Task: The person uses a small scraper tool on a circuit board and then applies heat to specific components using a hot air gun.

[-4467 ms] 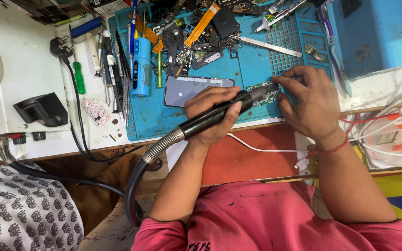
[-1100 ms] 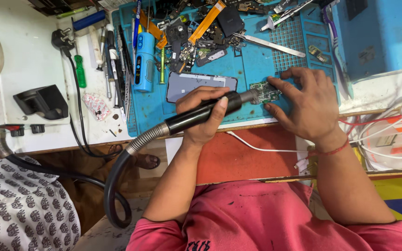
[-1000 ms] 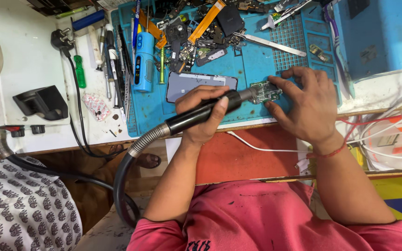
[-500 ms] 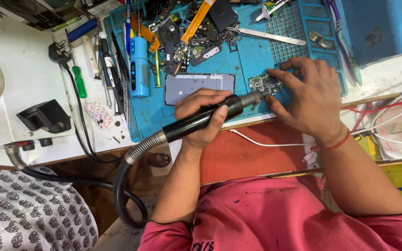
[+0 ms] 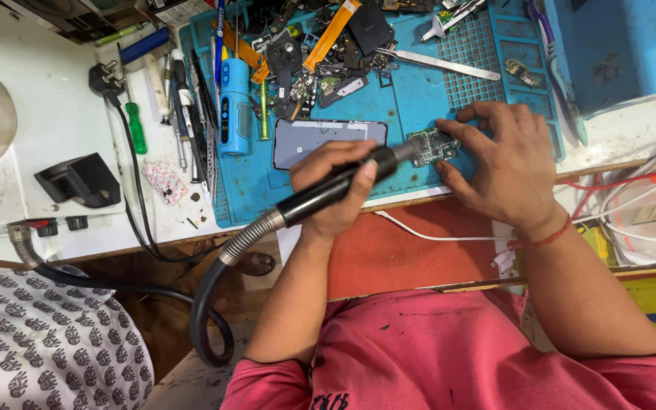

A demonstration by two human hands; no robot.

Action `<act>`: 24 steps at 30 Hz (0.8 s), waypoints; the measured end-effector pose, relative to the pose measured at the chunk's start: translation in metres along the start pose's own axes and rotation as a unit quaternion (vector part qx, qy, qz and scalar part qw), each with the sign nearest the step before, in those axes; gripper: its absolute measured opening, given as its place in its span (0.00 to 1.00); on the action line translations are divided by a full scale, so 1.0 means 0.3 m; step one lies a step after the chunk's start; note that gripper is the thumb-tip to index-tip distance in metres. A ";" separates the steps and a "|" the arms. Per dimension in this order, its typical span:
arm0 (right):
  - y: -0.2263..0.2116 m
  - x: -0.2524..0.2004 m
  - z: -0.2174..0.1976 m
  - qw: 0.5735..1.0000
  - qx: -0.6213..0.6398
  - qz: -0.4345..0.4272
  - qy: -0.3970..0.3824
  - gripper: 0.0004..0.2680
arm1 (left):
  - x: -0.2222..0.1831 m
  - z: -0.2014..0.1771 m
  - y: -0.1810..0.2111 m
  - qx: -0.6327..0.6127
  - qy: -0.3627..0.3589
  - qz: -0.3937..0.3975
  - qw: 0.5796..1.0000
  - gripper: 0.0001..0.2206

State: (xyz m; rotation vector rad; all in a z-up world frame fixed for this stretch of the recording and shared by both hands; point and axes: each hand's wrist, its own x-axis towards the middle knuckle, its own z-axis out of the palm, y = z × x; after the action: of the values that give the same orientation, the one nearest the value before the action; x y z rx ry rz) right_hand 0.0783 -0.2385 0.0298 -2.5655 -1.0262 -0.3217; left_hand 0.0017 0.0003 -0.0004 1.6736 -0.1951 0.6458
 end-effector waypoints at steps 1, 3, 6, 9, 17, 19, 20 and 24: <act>-0.001 -0.001 -0.001 1.000 -0.001 0.000 0.002 0.18 | 0.002 0.004 -0.002 0.002 0.017 -0.006 1.000 0.10; -0.002 -0.001 -0.001 1.000 -0.002 -0.002 0.005 0.18 | 0.002 0.003 -0.003 -0.005 0.013 -0.004 1.000 0.10; -0.005 0.000 -0.002 1.000 -0.002 0.001 0.001 0.18 | 0.000 -0.009 -0.003 -0.020 -0.003 0.000 1.000 0.10; -0.004 0.000 0.000 1.000 -0.020 -0.006 0.010 0.18 | -0.004 0.001 -0.010 -0.029 0.026 -0.023 0.999 0.10; -0.003 -0.003 0.001 1.000 -0.001 0.000 0.005 0.18 | 0.001 -0.011 -0.006 -0.010 -0.021 -0.004 1.000 0.10; -0.003 -0.001 -0.001 1.000 0.000 -0.001 0.004 0.18 | 0.003 -0.004 -0.005 -0.019 -0.029 0.006 0.999 0.10; -0.003 0.001 -0.002 1.000 0.001 0.000 0.001 0.18 | 0.004 -0.003 -0.003 -0.023 -0.033 0.011 0.999 0.10; -0.003 -0.003 -0.001 1.000 -0.004 -0.003 0.009 0.18 | 0.003 -0.002 0.006 0.004 -0.012 -0.021 1.000 0.11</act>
State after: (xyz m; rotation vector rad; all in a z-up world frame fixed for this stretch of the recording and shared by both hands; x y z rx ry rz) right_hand 0.0770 -0.2385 0.0299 -2.5623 -1.0273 -0.3512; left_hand 0.0015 0.0005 0.0015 1.6903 -0.1745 0.5965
